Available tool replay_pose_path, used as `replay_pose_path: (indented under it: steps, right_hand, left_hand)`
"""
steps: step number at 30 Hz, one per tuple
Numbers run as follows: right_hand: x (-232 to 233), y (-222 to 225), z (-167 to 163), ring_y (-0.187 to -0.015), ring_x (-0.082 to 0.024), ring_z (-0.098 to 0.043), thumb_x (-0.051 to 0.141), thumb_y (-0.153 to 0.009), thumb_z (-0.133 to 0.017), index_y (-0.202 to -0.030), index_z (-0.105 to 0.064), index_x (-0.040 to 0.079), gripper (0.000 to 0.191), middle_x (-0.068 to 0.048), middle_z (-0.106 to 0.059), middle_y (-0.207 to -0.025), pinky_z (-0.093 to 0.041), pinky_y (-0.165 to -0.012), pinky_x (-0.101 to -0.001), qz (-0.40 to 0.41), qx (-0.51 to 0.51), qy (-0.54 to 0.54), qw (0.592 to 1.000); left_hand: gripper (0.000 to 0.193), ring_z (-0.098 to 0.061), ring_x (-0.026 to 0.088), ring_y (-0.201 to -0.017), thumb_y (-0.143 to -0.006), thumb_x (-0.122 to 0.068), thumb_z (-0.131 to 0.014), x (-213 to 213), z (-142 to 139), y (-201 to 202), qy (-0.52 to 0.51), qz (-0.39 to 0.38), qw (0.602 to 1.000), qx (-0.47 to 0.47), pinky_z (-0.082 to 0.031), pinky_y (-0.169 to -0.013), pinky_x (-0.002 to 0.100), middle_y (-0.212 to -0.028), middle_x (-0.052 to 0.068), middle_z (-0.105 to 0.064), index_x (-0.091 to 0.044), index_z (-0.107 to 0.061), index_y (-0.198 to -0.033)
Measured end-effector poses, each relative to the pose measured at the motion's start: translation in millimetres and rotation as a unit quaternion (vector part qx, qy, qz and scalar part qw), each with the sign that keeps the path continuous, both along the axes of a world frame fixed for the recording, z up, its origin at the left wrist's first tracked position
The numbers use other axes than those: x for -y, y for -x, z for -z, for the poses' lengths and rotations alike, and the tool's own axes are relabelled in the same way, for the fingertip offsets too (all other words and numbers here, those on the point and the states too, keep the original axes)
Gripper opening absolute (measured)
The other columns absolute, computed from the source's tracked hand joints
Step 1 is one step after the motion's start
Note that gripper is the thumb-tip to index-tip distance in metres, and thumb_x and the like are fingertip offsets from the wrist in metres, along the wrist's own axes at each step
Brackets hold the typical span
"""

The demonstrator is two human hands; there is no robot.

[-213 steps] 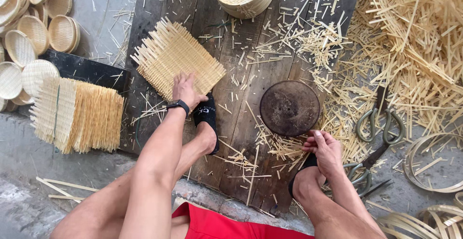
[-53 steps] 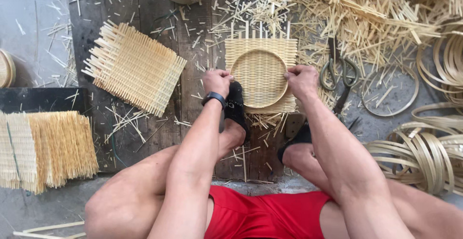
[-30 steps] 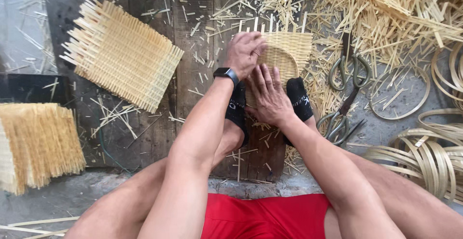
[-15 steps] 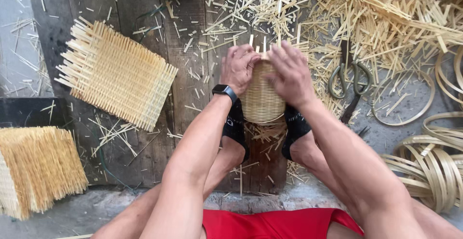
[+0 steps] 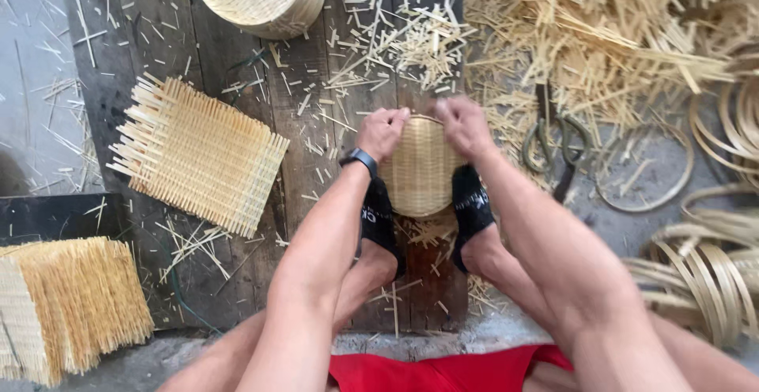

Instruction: The person repeatedly places a circular bamboo frame over a square woven bamboo mat, trims the excess weave with shears, and stacks the finished pieces. The person uses a wooden block to hold the mat in place while cutting.

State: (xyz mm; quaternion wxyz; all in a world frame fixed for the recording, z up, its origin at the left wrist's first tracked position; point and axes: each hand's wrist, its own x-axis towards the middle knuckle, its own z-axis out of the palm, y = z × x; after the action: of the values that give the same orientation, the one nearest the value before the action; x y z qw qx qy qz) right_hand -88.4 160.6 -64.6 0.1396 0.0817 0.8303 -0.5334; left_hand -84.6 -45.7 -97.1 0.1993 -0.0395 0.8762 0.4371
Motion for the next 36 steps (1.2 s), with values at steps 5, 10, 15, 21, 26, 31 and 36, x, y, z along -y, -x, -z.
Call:
replay_pose_path:
  steps: [5,10,15,21,26,31,36]
  right_hand:
    - [-90.1,3.0,-142.5,-0.095,-0.017,-0.067,0.039,-0.107,-0.049,-0.113,-0.072,0.01,0.037,-0.008,-0.072,-0.104,-0.056,-0.086,-0.0378,-0.13,0.016,-0.186,0.974]
    - [-182.9,-54.1,-223.7,-0.081,-0.021,-0.072,0.038,-0.107,-0.055,-0.114,-0.075,0.011,0.035,-0.011,-0.077,-0.102,-0.06,-0.083,-0.0412,-0.224,0.124,-0.423,0.869]
    - [-204.0,-92.0,-127.4,-0.087,-0.022,-0.071,0.035,-0.101,-0.061,-0.121,-0.074,0.011,0.034,-0.011,-0.077,-0.104,-0.058,-0.089,-0.0434,-0.137,0.174,-0.323,0.92]
    - [-202.1,-106.8,28.4,-0.121,-0.037,-0.057,0.032,-0.085,-0.082,-0.122,-0.066,0.0,0.051,-0.025,-0.064,-0.123,-0.046,-0.107,-0.0467,-0.06,0.018,-0.366,0.928]
    - [-198.2,-83.1,52.7,-0.115,-0.044,-0.058,0.026,-0.074,-0.091,-0.129,-0.049,-0.007,0.077,-0.034,-0.056,-0.126,-0.049,-0.098,-0.0489,-0.01,0.08,-0.359,0.93]
    - [-210.3,-62.5,43.7,-0.096,-0.035,-0.07,0.014,-0.073,-0.082,-0.115,-0.063,-0.006,0.05,-0.025,-0.072,-0.104,-0.056,-0.093,-0.0449,-0.016,0.259,-0.248,0.933]
    - [-222.8,-101.8,22.3,-0.087,-0.033,-0.075,0.031,-0.075,-0.076,-0.107,-0.07,0.001,0.044,-0.021,-0.077,-0.093,-0.06,-0.082,-0.0453,-0.014,0.34,-0.112,0.933]
  left_hand:
    - [0.053,-0.066,0.026,-0.098,-0.06,-0.034,-0.096,4.0,-68.7,-6.0,-0.081,0.05,0.995,-0.014,-0.055,-0.088,0.037,-0.104,0.008,-0.067,-0.01,-0.076,-0.103]
    - [0.043,-0.054,0.026,-0.101,-0.072,-0.021,-0.094,-18.7,-116.8,-66.3,0.047,0.062,0.939,-0.335,-0.05,-0.089,0.042,-0.103,0.009,-0.06,-0.008,-0.066,-0.101]
    - [0.037,-0.052,0.023,-0.108,-0.079,0.008,-0.07,-44.0,-79.8,-135.9,0.226,0.162,0.836,-0.472,-0.054,-0.09,0.036,-0.107,0.005,-0.055,-0.017,-0.064,-0.104]
    - [0.04,-0.053,0.021,-0.122,-0.094,-0.009,-0.073,-31.7,-48.8,-162.4,0.068,0.291,0.906,-0.3,-0.056,-0.095,0.034,-0.133,0.006,-0.056,-0.016,-0.065,-0.133]
    - [0.101,-0.039,0.034,-0.135,-0.052,-0.042,-0.088,-28.2,-55.7,-83.6,0.187,0.287,0.89,-0.299,-0.042,-0.105,0.059,-0.146,0.013,-0.043,-0.011,-0.057,-0.143]
    - [0.1,-0.042,0.037,-0.129,-0.055,-0.042,-0.088,-45.6,-71.0,-66.6,0.152,0.317,0.909,-0.223,-0.044,-0.098,0.055,-0.141,0.011,-0.046,-0.03,-0.051,-0.147]
    - [0.091,-0.05,0.036,-0.117,-0.058,-0.042,-0.089,-59.3,-62.4,-80.6,0.175,0.081,0.922,-0.336,-0.051,-0.095,0.053,-0.132,0.012,-0.046,-0.03,-0.054,-0.142]
